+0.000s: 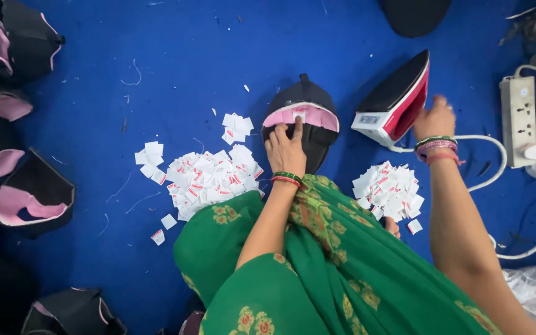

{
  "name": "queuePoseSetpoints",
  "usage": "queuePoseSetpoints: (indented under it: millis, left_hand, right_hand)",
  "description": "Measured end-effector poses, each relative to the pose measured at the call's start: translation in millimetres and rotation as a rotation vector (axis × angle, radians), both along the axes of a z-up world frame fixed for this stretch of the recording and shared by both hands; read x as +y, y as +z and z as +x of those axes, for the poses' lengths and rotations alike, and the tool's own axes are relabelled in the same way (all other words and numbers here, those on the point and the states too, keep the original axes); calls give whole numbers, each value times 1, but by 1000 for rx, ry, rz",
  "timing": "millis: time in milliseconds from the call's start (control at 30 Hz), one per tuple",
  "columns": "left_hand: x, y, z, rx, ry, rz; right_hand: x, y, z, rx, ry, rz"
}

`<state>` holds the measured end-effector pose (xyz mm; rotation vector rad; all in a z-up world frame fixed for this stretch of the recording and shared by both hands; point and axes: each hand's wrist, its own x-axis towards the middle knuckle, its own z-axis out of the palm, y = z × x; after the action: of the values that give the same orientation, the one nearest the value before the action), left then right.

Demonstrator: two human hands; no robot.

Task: The person sits on a blue floor and uses a red electric iron to press small white labels onto the pink inner lining of black caps. They repeatedly pick up a cap, place a label inside, iron it, and then move the finished cap aside to a pile.

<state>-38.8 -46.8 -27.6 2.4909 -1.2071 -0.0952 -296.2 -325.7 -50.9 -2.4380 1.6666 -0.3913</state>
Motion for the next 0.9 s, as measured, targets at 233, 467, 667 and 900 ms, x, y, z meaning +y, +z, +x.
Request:
queuePoseSetpoints:
  millis: [233,467,667,900]
  left_hand:
    - [1,5,-3,-82,23,21]
    - [3,17,0,-14,63,80]
    - [6,19,4,54,64,80]
    - [5,-3,1,30,75,1]
  right_hand:
    - [6,-1,21,-472,-174,398]
    - [66,178,65,-611,135,721]
    - [140,211,109,28,580,406]
    - [177,145,164,241,542,147]
